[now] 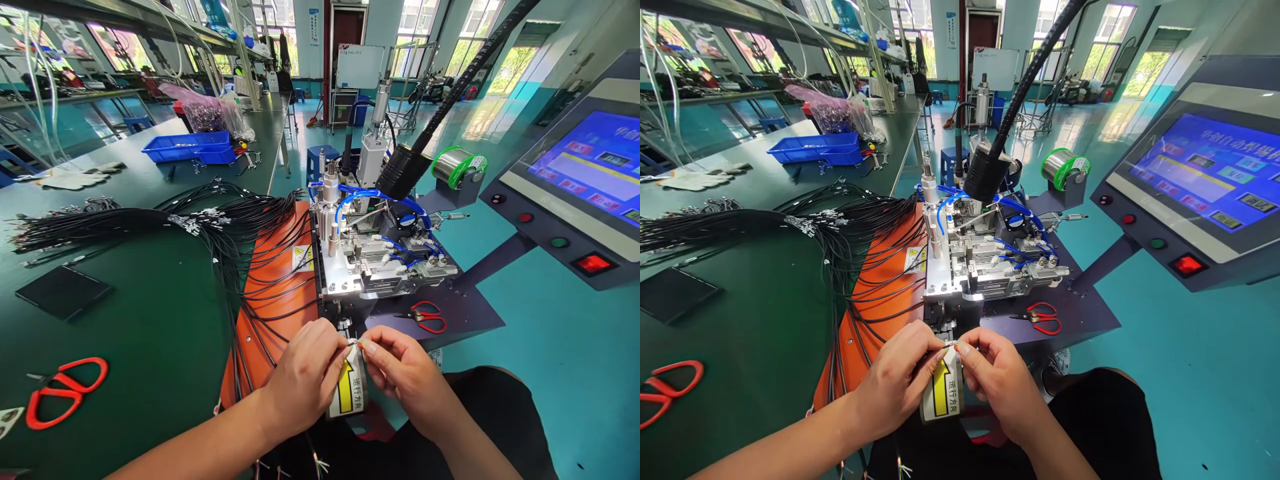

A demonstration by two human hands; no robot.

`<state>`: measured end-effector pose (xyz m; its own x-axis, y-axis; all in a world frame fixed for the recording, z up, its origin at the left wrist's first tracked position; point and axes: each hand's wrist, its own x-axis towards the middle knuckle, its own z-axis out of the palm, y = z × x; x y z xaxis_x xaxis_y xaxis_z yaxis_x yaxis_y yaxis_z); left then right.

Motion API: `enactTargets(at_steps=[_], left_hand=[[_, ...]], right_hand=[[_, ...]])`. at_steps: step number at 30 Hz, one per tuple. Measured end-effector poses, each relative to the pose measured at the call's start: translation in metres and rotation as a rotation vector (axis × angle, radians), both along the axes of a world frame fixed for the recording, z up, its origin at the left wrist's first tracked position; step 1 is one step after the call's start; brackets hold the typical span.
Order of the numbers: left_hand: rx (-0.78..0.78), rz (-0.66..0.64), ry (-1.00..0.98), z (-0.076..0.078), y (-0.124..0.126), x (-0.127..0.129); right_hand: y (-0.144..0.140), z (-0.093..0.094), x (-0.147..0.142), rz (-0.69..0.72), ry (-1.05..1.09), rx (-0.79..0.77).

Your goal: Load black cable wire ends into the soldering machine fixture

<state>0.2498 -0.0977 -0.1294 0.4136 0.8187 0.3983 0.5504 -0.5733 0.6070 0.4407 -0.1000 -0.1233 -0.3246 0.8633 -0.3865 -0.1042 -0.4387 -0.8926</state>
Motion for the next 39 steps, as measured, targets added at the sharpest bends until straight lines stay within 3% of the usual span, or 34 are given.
enactTargets(at_steps=[6,12,16,25,28,30,35,37,39], left_hand=[[0.004,0.002,0.013,-0.001,0.0,0.0],[0.001,0.032,0.008,-0.004,0.0,0.0],[-0.037,0.049,-0.022,-0.004,-0.001,-0.001],[-0.051,0.043,-0.048,-0.004,0.0,-0.001],[0.001,0.04,-0.007,-0.002,0.0,-0.001],[0.038,0.031,0.045,-0.001,0.0,-0.001],[0.115,-0.04,0.205,0.001,-0.001,-0.002],[0.123,-0.049,0.226,0.001,0.0,-0.003],[0.095,-0.032,0.192,-0.001,0.0,-0.003]], right_hand=[[0.0,0.002,0.0,-0.002,-0.027,0.011],[-0.002,0.011,-0.005,-0.031,-0.286,0.232],[-0.007,0.007,-0.012,-0.108,-0.395,0.358],[-0.006,-0.005,-0.02,-0.157,-0.104,0.139],[-0.003,0.0,-0.013,-0.094,-0.241,0.235],[0.0,0.006,-0.005,-0.014,-0.415,0.402],[0.014,0.022,0.009,0.346,-0.803,0.849],[0.019,0.027,0.009,0.463,-0.935,0.942],[0.02,0.03,0.008,0.466,-0.963,0.942]])
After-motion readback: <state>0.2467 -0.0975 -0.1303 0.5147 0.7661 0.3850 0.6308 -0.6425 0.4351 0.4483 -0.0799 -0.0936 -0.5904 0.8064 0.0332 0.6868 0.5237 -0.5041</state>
